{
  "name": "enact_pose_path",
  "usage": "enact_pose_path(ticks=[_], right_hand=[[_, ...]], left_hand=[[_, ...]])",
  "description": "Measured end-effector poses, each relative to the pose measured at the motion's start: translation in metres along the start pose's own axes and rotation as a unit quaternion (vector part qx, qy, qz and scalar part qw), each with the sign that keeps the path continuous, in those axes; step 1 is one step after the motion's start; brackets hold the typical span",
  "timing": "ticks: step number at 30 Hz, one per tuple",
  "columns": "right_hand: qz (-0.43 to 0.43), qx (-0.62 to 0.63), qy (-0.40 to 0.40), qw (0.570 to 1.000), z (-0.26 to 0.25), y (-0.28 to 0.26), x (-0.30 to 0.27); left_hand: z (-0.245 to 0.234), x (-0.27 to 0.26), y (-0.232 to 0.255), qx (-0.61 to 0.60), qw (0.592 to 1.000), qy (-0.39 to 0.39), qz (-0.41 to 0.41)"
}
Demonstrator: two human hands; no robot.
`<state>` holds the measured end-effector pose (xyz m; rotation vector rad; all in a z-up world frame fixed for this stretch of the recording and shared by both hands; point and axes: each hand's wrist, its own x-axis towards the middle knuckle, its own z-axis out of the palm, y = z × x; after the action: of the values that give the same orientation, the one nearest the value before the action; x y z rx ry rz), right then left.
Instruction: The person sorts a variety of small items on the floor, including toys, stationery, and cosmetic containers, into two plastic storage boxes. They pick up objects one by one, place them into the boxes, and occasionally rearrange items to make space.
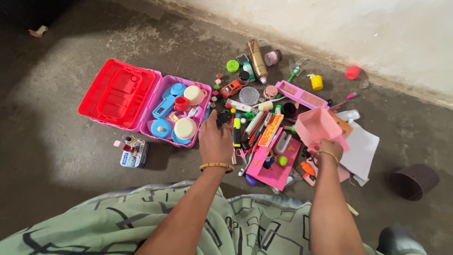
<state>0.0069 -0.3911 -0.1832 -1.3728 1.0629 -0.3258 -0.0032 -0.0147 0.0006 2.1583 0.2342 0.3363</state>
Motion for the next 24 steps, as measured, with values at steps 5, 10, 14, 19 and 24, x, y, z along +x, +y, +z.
enact_pose_path(ticks=[5,10,14,19,24], right_hand=[[-0.032,-0.106,0.061,0.992,0.0,0.004,-0.006],[-0.247,-0.259,0.035,0.933,0.003,0.004,-0.002],[-0.312,-0.359,-0.026,0.879,0.014,0.009,-0.015],[-0.323,-0.398,-0.146,0.846,0.004,0.059,-0.051],[-0.342,-0.437,-0.188,0.81,-0.02,0.102,-0.064]], left_hand=[[0.009,-0.002,0.001,0.007,1.0,-0.003,0.01],[0.02,0.001,0.007,0.018,0.997,-0.025,-0.075],[0.045,0.014,0.009,0.006,1.0,-0.018,-0.025],[0.06,0.064,0.026,0.151,0.954,-0.134,0.22],[0.003,0.109,0.099,0.427,0.685,-0.366,0.463]])
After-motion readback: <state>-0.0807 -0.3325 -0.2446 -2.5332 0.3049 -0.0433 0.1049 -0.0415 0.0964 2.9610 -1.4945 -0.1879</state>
